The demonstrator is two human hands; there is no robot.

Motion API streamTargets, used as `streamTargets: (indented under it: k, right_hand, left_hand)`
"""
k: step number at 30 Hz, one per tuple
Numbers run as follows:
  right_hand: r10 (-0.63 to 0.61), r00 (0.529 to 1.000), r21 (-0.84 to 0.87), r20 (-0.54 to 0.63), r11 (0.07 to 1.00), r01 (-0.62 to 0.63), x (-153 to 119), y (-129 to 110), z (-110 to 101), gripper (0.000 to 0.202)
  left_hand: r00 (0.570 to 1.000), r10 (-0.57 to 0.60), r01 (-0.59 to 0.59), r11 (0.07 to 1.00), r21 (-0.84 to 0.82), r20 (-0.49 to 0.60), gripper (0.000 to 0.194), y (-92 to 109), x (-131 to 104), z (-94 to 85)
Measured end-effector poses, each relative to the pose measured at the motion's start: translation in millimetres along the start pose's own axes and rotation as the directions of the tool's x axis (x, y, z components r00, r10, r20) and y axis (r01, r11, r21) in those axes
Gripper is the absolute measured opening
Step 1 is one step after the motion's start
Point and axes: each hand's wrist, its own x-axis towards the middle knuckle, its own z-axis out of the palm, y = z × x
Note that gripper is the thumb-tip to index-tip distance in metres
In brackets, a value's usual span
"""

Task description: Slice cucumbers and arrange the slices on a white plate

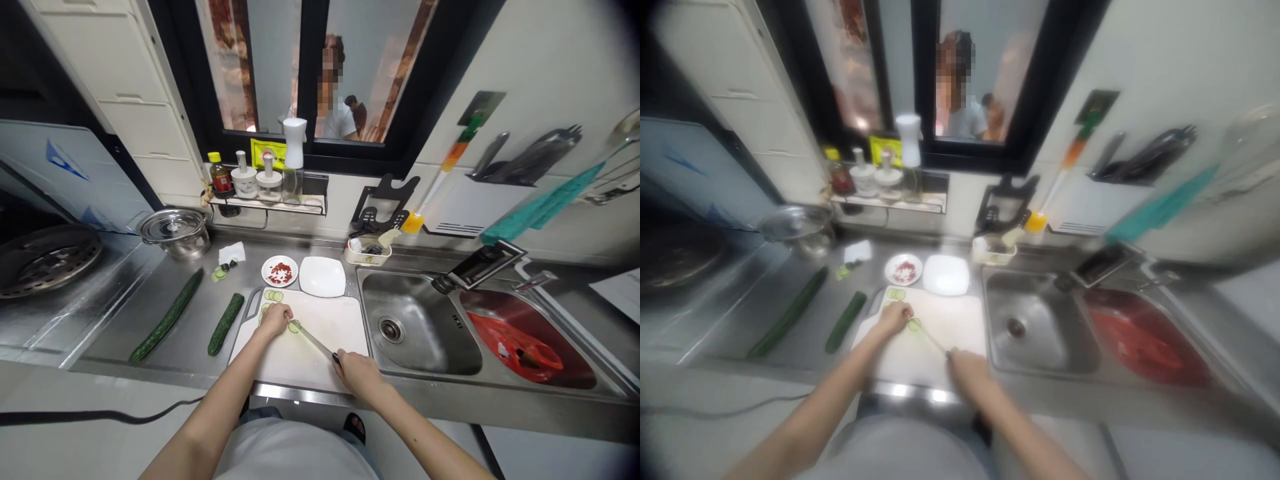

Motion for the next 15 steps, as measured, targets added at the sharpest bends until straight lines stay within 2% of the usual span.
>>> streamTargets:
  k: [9,15]
  right_hand:
    - [0.010,1.000,0.010,0.008,1.000,-0.010,-4,-2,-2,0.032]
    - [0.012,0.999,0.059,-0.046,0.998,-0.009,-4,2,20,0.033]
  left_hand:
    - [1.000,-0.006,0.006,1.000,0.008,0.008,0.016,2,-1,-1.7]
    - [1.000,-0.019,0.019,1.000,-0.001,0.014,0.015,2,-1,-1.8]
